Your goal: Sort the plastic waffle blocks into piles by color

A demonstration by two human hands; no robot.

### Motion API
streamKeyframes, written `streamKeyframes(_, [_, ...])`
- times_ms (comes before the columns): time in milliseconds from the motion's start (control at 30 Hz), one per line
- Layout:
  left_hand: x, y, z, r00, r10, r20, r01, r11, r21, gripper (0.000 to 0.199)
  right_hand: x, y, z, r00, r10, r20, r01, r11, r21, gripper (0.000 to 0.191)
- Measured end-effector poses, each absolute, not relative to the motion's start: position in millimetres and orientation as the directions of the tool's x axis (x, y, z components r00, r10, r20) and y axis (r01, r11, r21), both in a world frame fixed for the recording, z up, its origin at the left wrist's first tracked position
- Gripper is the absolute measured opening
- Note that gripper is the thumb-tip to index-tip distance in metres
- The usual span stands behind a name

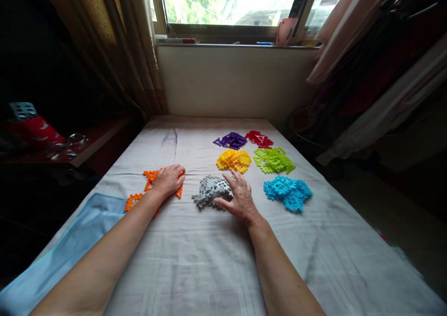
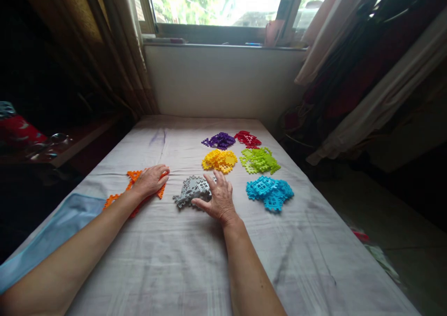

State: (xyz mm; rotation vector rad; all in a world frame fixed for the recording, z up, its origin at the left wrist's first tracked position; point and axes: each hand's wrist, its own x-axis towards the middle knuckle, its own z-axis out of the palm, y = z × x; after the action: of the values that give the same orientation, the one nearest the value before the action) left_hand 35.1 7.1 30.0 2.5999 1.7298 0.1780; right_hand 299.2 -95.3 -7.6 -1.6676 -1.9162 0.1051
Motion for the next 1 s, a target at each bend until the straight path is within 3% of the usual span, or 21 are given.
streamKeyframes(233, [12, -20, 15, 0.315, 0.937, 0.152, 0.929, -0.338, 0.153, 0.035, 276, -104, 0, -0.169, 0.955, 0.245, 0.922, 0.241, -0.304, 0.091])
streamKeyframes(467, [-1, -46, 11, 0.387, 0.919, 0.08, 0.908, -0.395, 0.138, 0.076, 256, -93, 2, -0.127, 0.961, 0.245, 0.923, 0.205, -0.327, 0.077])
streamKeyframes(600, [-1, -53, 18, 0.397, 0.918, 0.021, 0.907, -0.395, 0.145, 0.071, 240, -85, 2, -0.069, 0.968, 0.24, 0.925, 0.152, -0.347, 0.073])
streamKeyframes(800, [5, -53, 14, 0.332, 0.931, 0.148, 0.914, -0.357, 0.192, 0.041, 210, -64, 2, -0.023, 0.976, 0.216, 0.919, 0.106, -0.38, 0.072])
streamKeyframes(1000, [4, -48, 0, 0.212, 0.955, 0.205, 0.938, -0.258, 0.23, 0.053, 186, -40, 5, 0.007, 0.986, 0.169, 0.917, 0.062, -0.395, 0.069])
